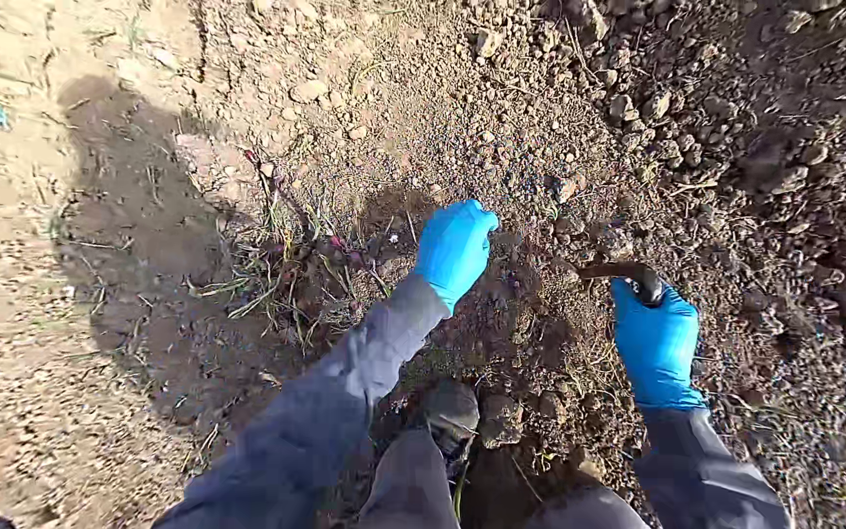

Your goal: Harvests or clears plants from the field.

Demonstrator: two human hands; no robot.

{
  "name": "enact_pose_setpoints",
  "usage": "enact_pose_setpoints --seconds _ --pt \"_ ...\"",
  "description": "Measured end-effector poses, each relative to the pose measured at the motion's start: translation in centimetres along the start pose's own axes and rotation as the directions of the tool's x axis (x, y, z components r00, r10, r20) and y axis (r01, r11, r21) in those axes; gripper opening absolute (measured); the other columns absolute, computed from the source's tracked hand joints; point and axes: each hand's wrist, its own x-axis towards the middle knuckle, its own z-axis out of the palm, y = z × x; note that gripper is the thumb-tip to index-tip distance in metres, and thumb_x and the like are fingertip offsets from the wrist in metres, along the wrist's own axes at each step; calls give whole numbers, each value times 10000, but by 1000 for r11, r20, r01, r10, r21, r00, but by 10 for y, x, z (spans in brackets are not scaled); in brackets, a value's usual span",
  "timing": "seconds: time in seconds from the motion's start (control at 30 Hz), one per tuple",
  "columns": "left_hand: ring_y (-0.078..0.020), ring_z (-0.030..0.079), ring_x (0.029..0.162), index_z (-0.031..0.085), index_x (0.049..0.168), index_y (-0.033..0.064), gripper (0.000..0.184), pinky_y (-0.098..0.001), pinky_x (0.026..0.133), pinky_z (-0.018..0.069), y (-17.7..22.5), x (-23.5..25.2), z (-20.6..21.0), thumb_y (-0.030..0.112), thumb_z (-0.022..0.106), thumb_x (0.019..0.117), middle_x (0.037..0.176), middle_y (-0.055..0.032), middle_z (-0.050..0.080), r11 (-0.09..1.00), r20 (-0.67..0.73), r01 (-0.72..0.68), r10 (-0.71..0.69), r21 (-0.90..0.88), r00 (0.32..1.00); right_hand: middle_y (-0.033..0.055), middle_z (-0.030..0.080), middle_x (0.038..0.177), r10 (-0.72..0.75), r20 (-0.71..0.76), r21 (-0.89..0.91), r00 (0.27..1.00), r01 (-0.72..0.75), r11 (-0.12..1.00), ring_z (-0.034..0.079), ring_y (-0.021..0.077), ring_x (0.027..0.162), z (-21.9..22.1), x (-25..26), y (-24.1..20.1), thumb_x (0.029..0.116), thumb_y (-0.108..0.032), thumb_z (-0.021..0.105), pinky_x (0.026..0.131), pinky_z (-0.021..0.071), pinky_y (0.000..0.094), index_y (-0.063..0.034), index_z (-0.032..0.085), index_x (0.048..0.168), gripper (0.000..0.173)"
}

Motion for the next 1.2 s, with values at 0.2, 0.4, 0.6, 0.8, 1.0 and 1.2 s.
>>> enact_pose_setpoints --seconds 0.2,0.4,0.6,0.8,1.0,1.2 --pt "-333 711 1025 771 1058 133 233 -639 887 558 -91 -65 -49 334 766 942 1123 -124 732 872 46 489 -488 10 871 -7 619 759 -192 -57 83 980 197 977 566 126 584 -66 11 -87 972 -369 710 523 473 363 -173 675 997 201" --pt "-133 765 822 734 1043 127 83 -377 793 649 -9 -1 -43 155 704 971 913 -13 781 758 149 326 -295 -565 944 108 695 873 -12 98 191 995 -7 981 650 245 756 43 39 -71 955 -350 724 718 526 531 -79 728 1070 294" --pt "-385 647 1185 764 1083 65 183 -611 987 524 52 40 59 69 657 934 1220 -182 703 996 442 -86 64 31 895 143 683 1072 101 161 23 982 -106 994 640 190 936 -34 -55 -136 1044 -146 606 907 523 368 -15 668 1203 215" --pt "-420 653 1159 745 1166 114 331 -624 916 559 -44 -60 -35 -47 632 899 1298 -190 651 965 -13 223 -224 138 975 139 671 827 -36 166 -6 985 38 999 641 308 737 16 -50 -42 1001 -329 673 653 497 576 -79 716 1062 261" --pt "-289 597 1324 781 1014 116 86 -544 1090 502 -135 -110 -37 155 755 942 1453 -104 610 913 74 315 -307 -260 949 -57 607 727 -352 -16 184 936 349 919 538 70 508 -63 -67 -123 998 -333 689 458 483 280 -192 665 1045 151" --pt "-119 705 991 781 958 110 153 -353 929 585 -83 -94 -49 200 858 862 1040 -35 750 681 12 266 -353 -682 935 167 723 974 -99 228 48 969 90 995 693 326 909 74 -29 -79 961 -325 721 830 530 599 -48 725 1117 318"
